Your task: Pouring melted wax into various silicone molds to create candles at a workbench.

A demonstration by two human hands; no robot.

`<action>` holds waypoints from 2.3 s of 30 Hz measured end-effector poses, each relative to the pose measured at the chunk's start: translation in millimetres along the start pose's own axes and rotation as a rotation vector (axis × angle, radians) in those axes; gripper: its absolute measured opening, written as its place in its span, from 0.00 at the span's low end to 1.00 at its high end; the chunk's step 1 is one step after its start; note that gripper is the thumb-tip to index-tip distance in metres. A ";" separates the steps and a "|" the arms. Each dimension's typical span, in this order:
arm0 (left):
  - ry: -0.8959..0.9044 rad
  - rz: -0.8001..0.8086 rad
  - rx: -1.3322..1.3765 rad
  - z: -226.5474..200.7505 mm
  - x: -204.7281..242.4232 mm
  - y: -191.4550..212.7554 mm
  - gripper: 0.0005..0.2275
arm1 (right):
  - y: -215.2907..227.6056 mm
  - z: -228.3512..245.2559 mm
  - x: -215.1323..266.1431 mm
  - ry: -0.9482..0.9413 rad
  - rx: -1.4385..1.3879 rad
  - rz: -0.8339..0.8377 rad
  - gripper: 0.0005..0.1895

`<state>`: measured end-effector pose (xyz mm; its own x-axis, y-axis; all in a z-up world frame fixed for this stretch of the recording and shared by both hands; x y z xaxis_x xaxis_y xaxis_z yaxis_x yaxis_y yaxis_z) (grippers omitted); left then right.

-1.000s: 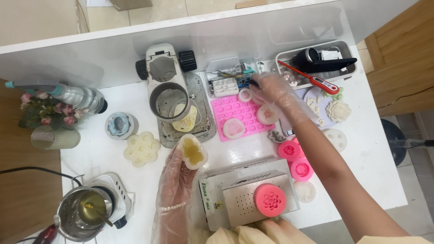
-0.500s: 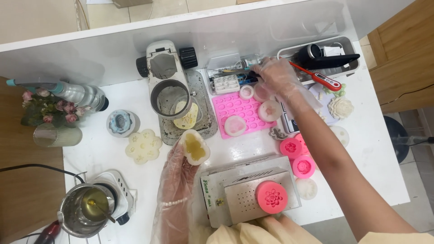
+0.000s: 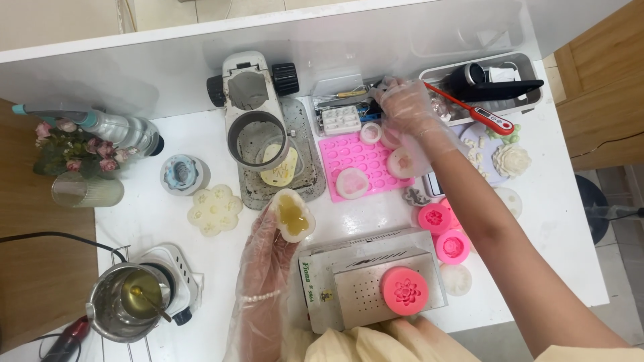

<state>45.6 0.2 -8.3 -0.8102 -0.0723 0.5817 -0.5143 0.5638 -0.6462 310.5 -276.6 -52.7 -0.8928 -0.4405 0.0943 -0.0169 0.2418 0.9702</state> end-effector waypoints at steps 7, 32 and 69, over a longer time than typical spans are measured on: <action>-0.011 0.030 0.005 2.0 -4.2 0.8 0.21 | -0.3 38.4 -0.1 0.123 -0.138 0.064 0.32; 0.034 0.004 0.022 7.1 -6.6 2.6 0.21 | 11.5 -21.7 -23.7 -0.209 -0.357 -0.312 0.09; 0.014 -0.034 0.059 6.6 -6.2 16.0 0.19 | 14.2 65.5 -49.8 0.311 -0.065 0.378 0.15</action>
<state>40.4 4.2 -25.5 -0.7881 -0.0787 0.6105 -0.5576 0.5116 -0.6538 325.2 -194.6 -58.3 -0.6544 -0.5717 0.4950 0.3192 0.3845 0.8662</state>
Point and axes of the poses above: each hand's wrist, its own x-axis away from the middle knuckle, its own y-axis out of the back of the hand, z = x × y, the point moved 5 cm from there along -x, towards the middle knuckle, and after that the axes turned 3 degrees about -z, right-handed, at the moved point
